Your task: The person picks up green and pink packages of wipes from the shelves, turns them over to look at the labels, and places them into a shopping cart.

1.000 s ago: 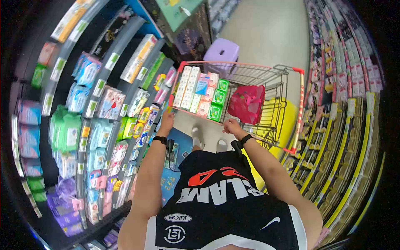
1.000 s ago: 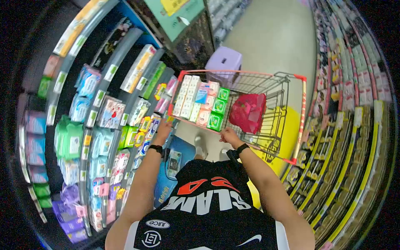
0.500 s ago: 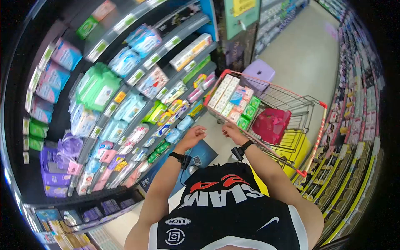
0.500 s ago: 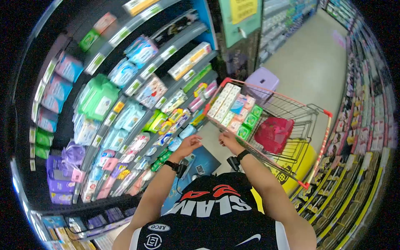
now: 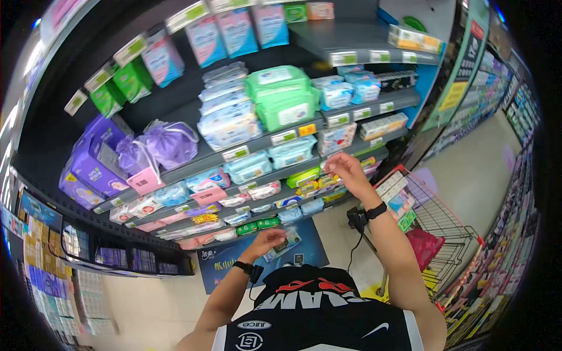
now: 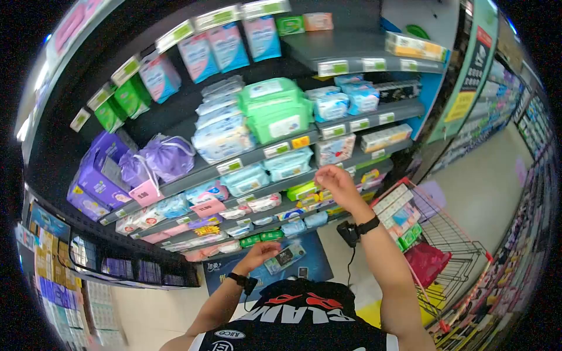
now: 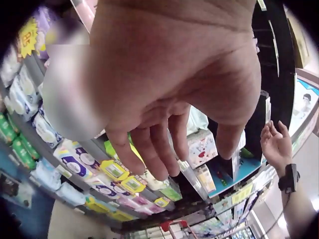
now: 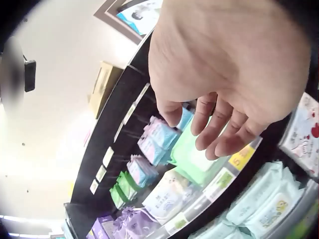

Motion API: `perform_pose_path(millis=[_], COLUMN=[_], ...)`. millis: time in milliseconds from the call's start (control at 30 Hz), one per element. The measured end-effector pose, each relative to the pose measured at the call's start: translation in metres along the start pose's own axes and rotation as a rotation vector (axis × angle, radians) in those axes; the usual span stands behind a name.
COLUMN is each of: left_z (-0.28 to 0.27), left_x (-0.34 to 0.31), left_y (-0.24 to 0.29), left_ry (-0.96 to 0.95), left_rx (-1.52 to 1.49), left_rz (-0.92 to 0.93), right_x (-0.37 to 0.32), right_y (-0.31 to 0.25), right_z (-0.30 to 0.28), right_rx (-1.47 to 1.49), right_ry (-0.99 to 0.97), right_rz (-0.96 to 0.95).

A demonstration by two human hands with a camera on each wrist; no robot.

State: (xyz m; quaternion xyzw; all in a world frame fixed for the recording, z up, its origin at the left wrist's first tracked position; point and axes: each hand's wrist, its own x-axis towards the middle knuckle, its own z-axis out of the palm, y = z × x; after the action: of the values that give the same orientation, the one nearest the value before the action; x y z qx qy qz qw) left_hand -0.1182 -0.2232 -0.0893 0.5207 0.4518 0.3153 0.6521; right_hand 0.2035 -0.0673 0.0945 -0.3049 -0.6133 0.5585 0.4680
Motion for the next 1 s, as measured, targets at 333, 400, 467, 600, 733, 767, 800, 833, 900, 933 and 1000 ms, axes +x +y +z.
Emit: perform_pose_path(millis=[333,400,467,600,733,767,800,833,900,933,1000], left_z=[-0.065,-0.073,-0.074,-0.08,-0.084,-0.086,-0.088,-0.089,-0.085,-0.083,-0.079], left_x=[-0.08,-0.09,-0.102,-0.115,-0.12,-0.118,-0.116,-0.114,-0.104,-0.099,-0.087], left_y=[-0.022,-0.027,-0.023,-0.052,-0.05,-0.055,-0.052,-0.05,-0.046,-0.043,-0.036], left_ry=[0.183,0.247,0.298,0.381,0.451,0.47,0.488,0.501,0.523,0.513,0.494], left_rx=[-0.051,-0.034,-0.081,-0.145,-0.103,-0.103,-0.102,-0.1,-0.095,-0.09,-0.082], left_rz=[0.043,0.095,0.069,0.065,0.053,0.052,0.049,0.048,0.04,0.037,0.028], right_x=[0.136,0.162,0.187,0.24,0.288,0.302,0.315,0.323,0.335,0.347,0.352], right_y=[-0.046,-0.059,-0.066,-0.084,-0.102,-0.106,-0.11,-0.112,-0.116,-0.111,-0.109], right_z=[0.111,0.12,0.125,0.127,0.115,0.109,0.105,0.098,0.087,0.087,0.076], right_rx=[-0.174,-0.183,-0.147,-0.147,-0.229,-0.246,-0.205,-0.056,0.24,0.534,0.69], right_ry=[-0.138,-0.089,-0.049,0.066,0.289,0.359,0.384,0.343,0.258,0.37,0.283], right_rz=[-0.327,-0.387,-0.432,-0.53,-0.405,-0.36,-0.32,-0.263,-0.147,-0.08,-0.05])
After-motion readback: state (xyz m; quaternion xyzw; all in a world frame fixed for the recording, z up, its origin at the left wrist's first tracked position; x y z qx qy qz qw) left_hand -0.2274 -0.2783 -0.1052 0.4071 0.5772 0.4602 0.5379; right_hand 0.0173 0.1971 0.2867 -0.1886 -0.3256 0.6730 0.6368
